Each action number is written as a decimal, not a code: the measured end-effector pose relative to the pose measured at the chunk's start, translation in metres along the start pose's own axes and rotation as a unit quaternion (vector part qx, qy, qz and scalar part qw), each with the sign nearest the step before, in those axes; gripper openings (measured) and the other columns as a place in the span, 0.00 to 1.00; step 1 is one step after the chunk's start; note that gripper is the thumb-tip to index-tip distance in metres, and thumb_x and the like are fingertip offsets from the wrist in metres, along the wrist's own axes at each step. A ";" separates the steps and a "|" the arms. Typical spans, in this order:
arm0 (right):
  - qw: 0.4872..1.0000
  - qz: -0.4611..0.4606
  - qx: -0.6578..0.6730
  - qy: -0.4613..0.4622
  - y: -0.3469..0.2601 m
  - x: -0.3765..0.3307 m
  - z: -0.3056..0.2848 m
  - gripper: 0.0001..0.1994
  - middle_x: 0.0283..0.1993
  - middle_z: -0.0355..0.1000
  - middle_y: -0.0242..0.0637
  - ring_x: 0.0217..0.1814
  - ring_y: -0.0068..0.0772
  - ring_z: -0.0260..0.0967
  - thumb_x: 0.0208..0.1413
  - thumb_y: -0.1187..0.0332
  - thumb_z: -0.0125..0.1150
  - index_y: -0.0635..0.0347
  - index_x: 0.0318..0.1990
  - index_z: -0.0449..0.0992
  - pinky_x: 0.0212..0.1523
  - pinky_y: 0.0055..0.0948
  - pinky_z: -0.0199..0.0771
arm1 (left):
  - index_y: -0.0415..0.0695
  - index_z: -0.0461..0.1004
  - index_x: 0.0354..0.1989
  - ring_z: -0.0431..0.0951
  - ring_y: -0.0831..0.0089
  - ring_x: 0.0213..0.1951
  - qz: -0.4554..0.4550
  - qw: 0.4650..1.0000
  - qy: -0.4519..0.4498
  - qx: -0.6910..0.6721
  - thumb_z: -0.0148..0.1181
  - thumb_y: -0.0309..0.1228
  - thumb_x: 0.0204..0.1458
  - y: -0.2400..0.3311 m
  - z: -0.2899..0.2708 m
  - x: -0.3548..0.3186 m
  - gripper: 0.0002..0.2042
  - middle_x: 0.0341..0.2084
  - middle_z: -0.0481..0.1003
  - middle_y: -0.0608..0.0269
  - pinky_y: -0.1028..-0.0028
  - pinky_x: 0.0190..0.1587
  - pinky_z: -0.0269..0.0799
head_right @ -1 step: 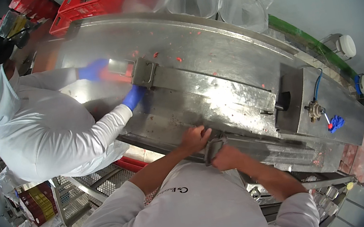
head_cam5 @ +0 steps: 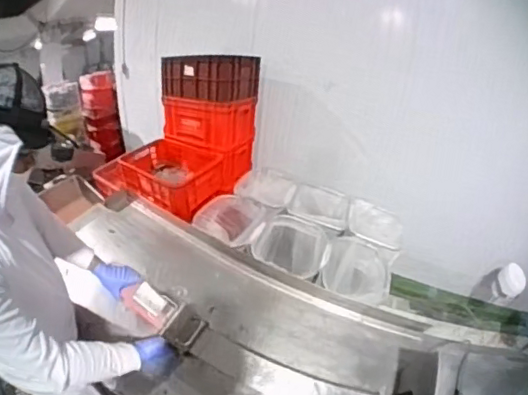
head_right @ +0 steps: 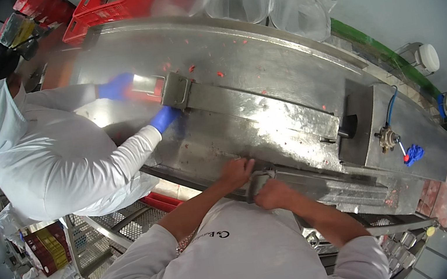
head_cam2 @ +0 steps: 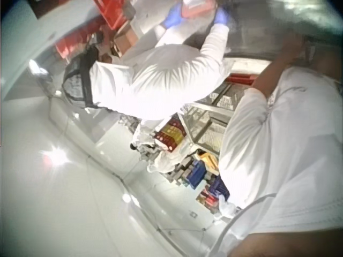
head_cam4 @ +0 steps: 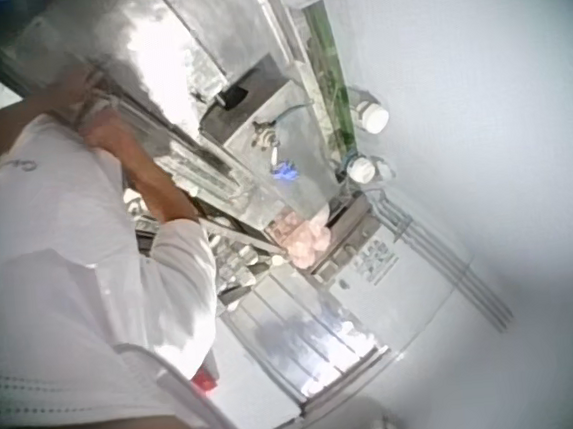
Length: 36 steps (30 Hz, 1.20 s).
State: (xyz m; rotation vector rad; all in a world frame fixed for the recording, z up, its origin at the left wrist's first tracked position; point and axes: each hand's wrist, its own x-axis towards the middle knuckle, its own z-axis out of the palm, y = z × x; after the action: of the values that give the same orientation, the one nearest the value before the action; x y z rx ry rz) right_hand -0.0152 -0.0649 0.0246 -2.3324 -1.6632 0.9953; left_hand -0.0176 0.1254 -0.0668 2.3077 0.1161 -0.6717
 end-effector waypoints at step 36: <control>0.860 0.283 0.065 0.420 0.116 0.124 -0.147 0.60 0.72 0.58 0.56 0.73 0.58 0.58 0.31 0.53 0.84 0.68 0.72 0.54 0.67 0.52 0.60 | 0.37 0.80 0.32 0.81 0.46 0.34 0.076 0.879 0.465 0.079 0.55 0.43 0.61 0.043 -0.380 0.060 0.19 0.28 0.78 0.39 0.50 0.40 0.73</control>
State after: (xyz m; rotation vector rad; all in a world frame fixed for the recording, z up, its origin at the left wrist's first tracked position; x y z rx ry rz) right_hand 0.1844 0.0387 0.0330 -2.6057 -0.5757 0.0283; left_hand 0.2109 0.3401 0.1602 2.5649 0.3226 0.5759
